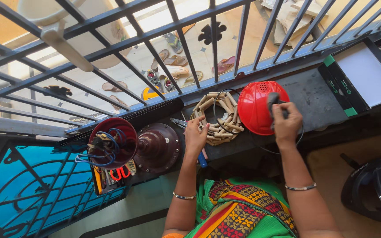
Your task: The person disassembles and repairs parts of a ceiling fan by using various tools such as wrenches, pliers, and a screwdriver to remove nuts, bolts, and wires, and eventually reassembles the unit.
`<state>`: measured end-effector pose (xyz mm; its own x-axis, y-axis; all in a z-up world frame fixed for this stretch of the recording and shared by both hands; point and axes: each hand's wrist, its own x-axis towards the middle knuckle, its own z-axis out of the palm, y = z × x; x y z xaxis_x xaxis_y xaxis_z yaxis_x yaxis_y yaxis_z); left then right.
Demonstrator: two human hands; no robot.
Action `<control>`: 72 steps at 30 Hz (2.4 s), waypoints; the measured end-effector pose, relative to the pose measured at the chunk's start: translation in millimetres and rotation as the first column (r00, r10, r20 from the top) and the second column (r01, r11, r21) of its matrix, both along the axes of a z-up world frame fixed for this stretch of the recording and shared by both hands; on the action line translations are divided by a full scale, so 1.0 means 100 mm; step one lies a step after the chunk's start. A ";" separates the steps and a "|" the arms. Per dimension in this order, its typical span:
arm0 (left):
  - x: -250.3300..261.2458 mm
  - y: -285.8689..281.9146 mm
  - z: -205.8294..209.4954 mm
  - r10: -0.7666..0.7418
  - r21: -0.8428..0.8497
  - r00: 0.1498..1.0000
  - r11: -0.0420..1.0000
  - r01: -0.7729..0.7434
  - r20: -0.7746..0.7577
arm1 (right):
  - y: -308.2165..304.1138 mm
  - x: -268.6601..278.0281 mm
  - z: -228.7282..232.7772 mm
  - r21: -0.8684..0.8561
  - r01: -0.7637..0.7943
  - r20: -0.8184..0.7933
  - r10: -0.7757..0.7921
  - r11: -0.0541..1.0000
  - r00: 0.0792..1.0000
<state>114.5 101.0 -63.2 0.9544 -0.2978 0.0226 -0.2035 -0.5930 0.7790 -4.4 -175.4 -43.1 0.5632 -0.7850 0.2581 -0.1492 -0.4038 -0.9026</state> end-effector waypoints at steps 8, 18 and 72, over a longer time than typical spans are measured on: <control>-0.42 -0.12 -0.42 0.077 0.009 0.996 0.997 -0.077 -0.049 | 0.73 0.67 -0.12 -0.674 -0.440 -0.444 0.151 0.594 0.883; -0.15 -0.54 -0.60 0.261 0.199 0.933 0.956 -0.215 -0.249 | 0.48 0.81 -0.57 -0.710 -0.480 -0.580 -0.040 0.516 0.814; -0.46 -0.43 -0.87 0.383 0.384 0.892 0.807 -0.449 0.239 | 0.43 0.35 -0.48 -0.533 -0.783 -0.615 0.489 0.320 0.618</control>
